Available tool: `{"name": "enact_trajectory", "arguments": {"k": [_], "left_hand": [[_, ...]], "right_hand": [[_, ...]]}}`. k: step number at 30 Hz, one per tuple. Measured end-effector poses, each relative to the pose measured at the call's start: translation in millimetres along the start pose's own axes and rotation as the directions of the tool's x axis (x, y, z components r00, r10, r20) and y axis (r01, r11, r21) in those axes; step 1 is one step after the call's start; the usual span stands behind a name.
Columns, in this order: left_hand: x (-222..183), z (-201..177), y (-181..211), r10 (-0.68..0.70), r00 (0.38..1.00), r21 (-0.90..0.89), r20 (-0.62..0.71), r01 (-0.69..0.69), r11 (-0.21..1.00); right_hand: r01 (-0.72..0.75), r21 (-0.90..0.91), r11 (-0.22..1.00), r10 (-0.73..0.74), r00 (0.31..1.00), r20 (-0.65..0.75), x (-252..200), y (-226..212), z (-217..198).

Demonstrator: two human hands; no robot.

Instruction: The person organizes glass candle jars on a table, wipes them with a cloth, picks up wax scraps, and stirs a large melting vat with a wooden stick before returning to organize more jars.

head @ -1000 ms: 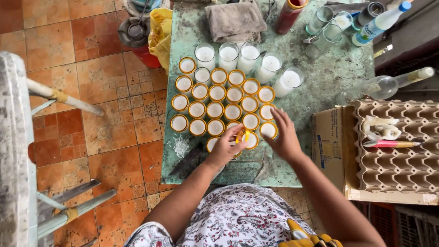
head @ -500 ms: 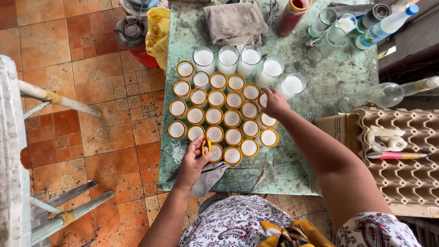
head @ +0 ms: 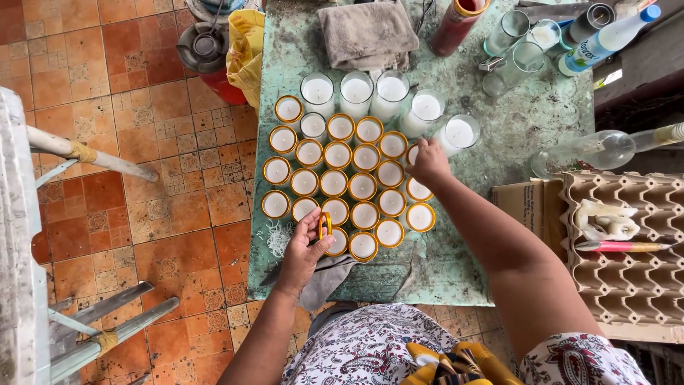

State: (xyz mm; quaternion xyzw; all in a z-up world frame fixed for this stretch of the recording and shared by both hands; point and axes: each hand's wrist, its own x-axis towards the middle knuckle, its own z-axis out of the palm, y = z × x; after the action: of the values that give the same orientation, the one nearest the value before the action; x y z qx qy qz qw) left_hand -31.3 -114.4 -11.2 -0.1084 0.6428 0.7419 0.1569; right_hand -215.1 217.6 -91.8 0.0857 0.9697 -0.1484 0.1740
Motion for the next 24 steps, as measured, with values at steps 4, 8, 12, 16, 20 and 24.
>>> {"name": "enact_trajectory", "arguments": {"k": [4, 8, 12, 16, 20, 24], "left_hand": [[0, -4, -4, -0.013, 1.0, -0.015, -0.004, 0.013, 1.0], [1, -6, -5, -0.025, 1.0, -0.054, -0.012, 0.025, 0.998], [1, -5, -11, -0.014, 1.0, -0.077, -0.021, 0.012, 0.997], [0, -1, -8, -0.013, 1.0, -0.091, -0.027, 0.01, 0.996], [-1, -1, -7, -0.01, 0.999, -0.101, -0.036, 0.007, 0.995], [10, -8, -9, 0.033, 0.996, 0.017, -0.085, -0.032, 0.999]], "right_hand": [[0.034, -0.022, 0.999, -0.034, 0.999, -0.004, -18, -9, -13], [0.138, 0.019, 0.99, -0.138, 0.99, -0.003, -60, -43, -50], [0.251, -0.131, 0.959, -0.241, 0.966, 0.088, -63, -53, -37], [0.259, -0.219, 0.941, -0.227, 0.961, 0.16, -47, -44, -13], [0.284, -0.27, 0.92, -0.242, 0.953, 0.181, -50, -45, -17], [0.28, -0.248, 0.927, -0.263, 0.96, 0.098, -49, -43, -10]]}}
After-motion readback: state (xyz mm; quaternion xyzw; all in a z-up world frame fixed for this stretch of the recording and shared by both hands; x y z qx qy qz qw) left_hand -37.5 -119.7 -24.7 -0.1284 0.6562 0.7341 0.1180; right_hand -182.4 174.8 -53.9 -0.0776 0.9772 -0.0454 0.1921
